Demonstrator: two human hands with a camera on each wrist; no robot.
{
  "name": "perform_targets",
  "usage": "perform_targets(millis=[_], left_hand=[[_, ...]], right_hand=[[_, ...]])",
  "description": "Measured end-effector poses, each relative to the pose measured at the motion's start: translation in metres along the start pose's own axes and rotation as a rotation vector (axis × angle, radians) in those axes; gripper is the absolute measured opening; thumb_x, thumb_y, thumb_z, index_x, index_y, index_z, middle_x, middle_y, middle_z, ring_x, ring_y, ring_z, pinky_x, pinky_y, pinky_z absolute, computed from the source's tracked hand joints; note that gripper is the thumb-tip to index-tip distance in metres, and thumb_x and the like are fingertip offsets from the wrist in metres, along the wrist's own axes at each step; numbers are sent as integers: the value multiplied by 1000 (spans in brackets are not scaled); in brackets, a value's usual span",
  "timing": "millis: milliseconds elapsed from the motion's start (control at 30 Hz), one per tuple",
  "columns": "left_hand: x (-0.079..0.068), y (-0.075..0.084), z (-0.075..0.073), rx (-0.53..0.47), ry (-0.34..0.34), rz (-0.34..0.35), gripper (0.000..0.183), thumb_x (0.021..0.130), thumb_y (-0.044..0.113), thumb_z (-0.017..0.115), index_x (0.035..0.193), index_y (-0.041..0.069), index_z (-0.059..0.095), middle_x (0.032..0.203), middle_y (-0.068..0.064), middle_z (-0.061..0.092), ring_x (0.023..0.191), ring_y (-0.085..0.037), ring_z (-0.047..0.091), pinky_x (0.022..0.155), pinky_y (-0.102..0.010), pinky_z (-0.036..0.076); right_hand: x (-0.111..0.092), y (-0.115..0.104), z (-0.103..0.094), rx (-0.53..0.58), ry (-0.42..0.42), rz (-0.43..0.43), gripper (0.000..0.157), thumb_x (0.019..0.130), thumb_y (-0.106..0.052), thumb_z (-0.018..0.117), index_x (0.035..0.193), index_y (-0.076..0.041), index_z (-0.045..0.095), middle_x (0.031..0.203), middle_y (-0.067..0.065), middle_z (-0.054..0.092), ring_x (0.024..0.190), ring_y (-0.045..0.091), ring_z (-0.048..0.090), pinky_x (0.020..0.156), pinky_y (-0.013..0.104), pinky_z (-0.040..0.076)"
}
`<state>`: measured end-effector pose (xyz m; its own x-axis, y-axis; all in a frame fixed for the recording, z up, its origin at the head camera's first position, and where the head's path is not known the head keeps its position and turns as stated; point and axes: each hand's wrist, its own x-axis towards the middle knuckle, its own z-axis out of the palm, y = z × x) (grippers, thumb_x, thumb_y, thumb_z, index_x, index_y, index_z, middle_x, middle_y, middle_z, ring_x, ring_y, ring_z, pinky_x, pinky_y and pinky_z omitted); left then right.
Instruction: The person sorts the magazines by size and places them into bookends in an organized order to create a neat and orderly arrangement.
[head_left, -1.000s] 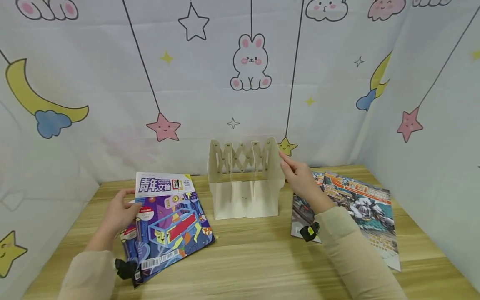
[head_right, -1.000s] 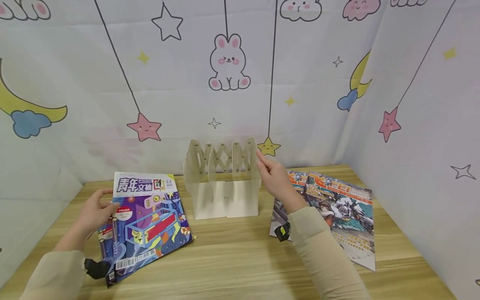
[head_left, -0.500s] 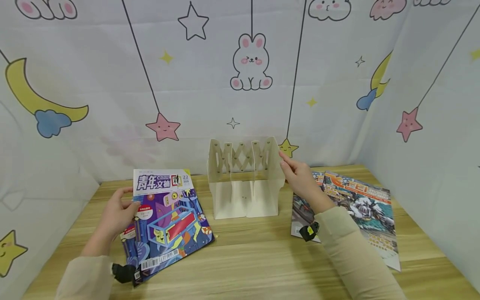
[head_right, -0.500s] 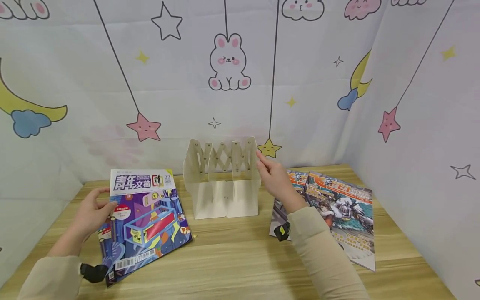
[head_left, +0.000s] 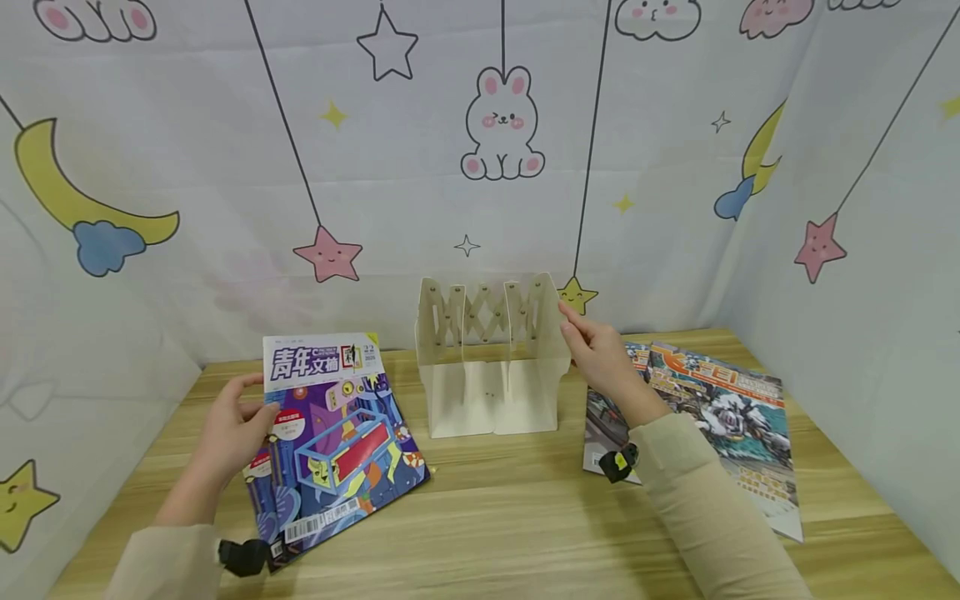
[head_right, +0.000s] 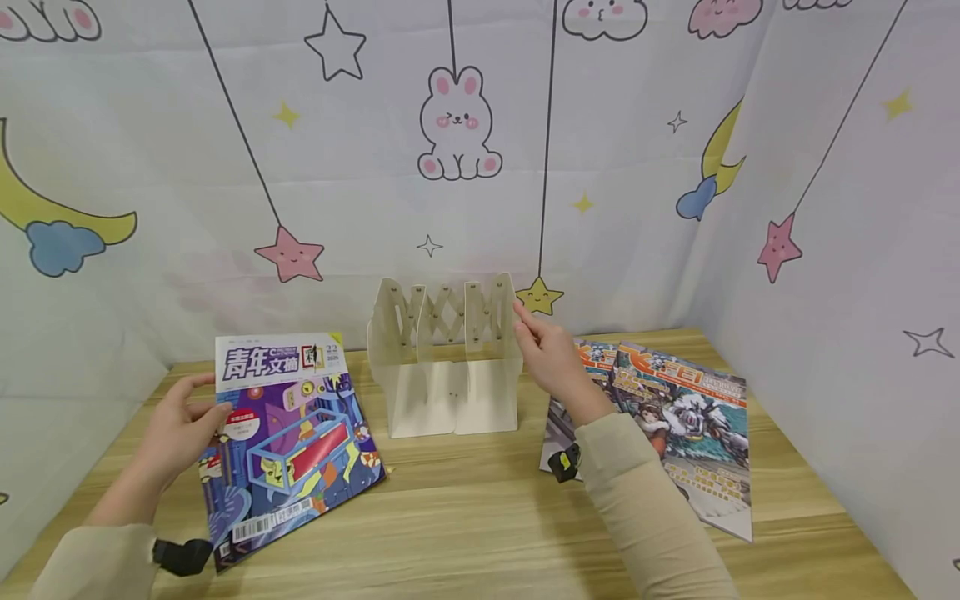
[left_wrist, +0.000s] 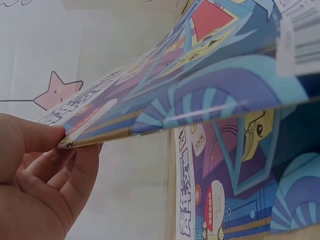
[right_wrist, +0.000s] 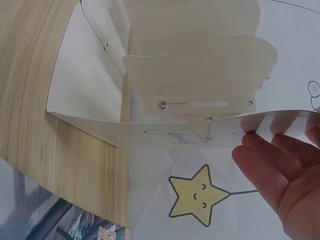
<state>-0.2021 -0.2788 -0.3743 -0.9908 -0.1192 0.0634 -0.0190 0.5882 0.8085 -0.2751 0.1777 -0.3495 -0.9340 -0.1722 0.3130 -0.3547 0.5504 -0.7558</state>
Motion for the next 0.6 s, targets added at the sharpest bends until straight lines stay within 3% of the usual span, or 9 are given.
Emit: perform_targets(millis=[600], left_hand=[[-19,6,0,-43,53,38,51,101,23,40,143,2,23,120,-38,54,71,-20,68,56,-32,56]], right_hand=[[-2,3,0,21,5,-27,45,103,-32,37,146,-20,35,53,4,42,40,12,33,39,29,35]])
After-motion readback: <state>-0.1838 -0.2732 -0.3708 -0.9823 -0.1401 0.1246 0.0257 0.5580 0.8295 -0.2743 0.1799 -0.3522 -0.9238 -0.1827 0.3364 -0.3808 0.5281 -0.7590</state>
